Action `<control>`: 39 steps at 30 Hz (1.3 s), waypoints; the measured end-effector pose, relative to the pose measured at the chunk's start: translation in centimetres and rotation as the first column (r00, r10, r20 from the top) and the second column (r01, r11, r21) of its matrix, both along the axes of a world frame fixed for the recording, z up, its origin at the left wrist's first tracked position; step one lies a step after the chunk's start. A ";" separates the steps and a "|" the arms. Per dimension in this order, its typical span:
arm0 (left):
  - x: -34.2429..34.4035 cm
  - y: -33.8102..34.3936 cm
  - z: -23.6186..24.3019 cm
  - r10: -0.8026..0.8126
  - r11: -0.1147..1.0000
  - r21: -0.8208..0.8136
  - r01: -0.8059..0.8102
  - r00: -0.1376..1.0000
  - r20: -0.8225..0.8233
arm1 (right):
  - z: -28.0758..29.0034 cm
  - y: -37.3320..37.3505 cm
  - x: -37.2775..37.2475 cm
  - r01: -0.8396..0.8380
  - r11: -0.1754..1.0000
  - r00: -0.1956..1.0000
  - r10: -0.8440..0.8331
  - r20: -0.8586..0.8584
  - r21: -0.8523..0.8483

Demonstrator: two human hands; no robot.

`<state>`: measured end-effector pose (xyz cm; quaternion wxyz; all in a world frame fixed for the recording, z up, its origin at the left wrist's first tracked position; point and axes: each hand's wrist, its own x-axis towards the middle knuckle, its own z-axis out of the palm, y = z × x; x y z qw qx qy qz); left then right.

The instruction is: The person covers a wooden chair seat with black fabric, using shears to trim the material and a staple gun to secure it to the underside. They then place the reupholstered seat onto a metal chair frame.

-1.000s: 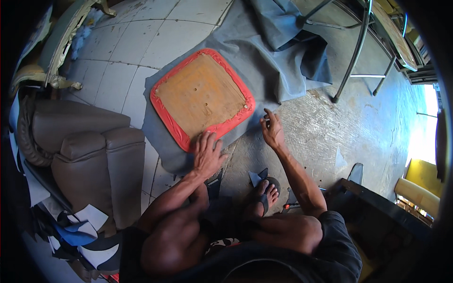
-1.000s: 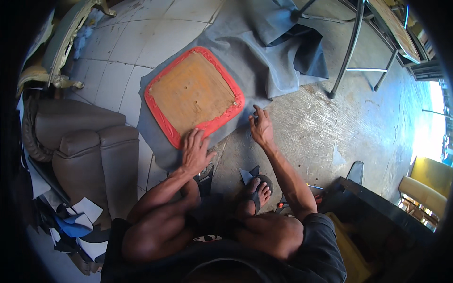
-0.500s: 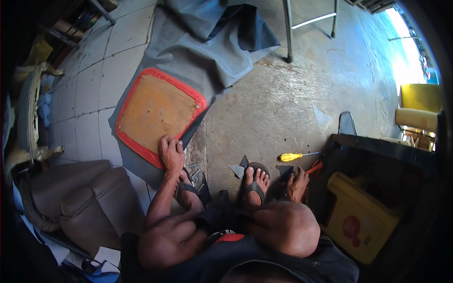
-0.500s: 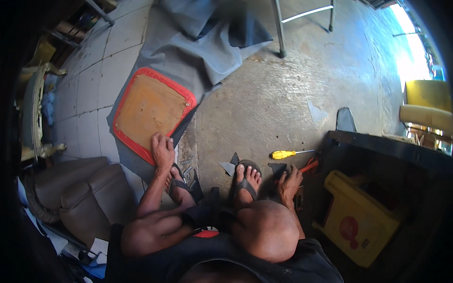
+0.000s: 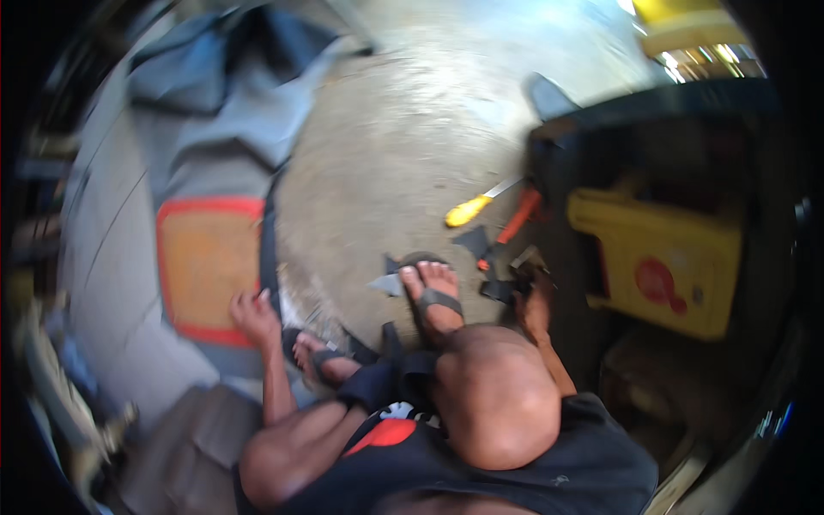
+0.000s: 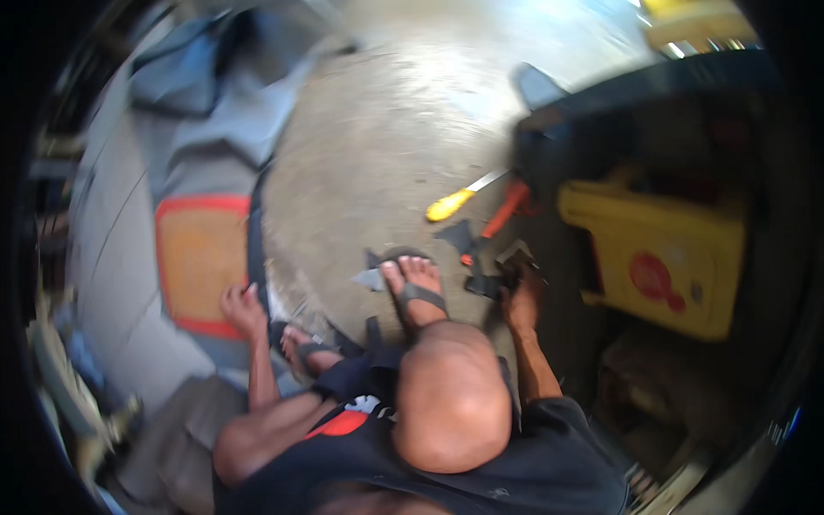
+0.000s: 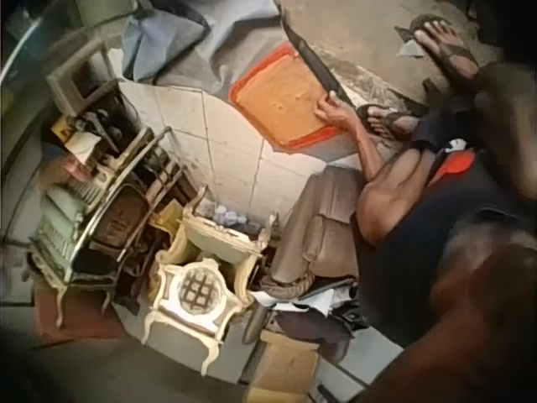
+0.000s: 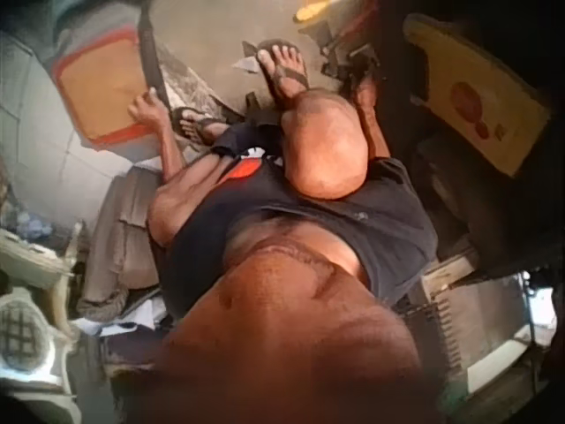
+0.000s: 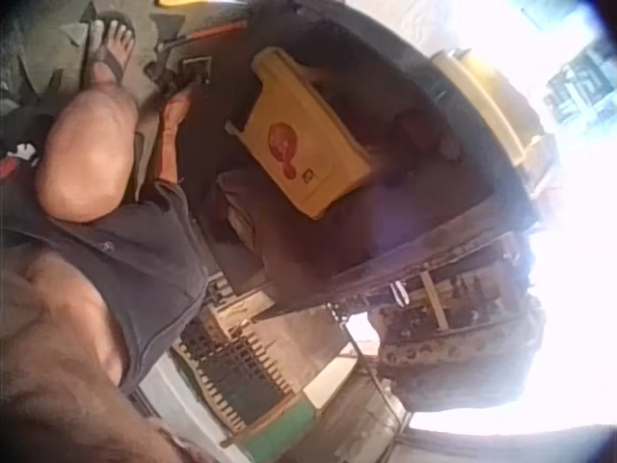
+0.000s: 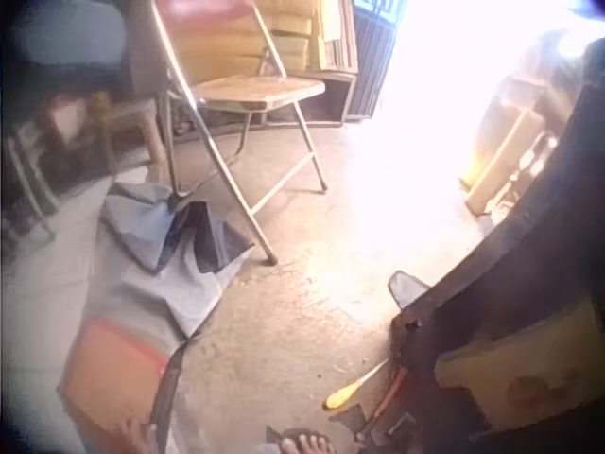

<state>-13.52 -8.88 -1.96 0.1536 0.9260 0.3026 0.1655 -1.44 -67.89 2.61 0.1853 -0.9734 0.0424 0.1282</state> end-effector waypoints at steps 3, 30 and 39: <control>0.6 0.3 1.2 0.049 0.997 -0.057 -0.052 0.998 -0.042 | 2.2 5.5 3.1 0.038 0.981 0.989 -0.010 -0.146 0.191; 0.3 0.6 2.8 0.160 0.964 -0.205 -0.172 0.984 -0.072 | -0.1 47.3 8.2 -0.832 0.432 0.378 0.901 -0.214 0.349; -0.5 0.7 2.7 0.128 0.973 -0.184 -0.141 0.989 -0.079 | 2.0 47.4 8.5 -0.840 0.384 0.289 0.915 -0.283 0.384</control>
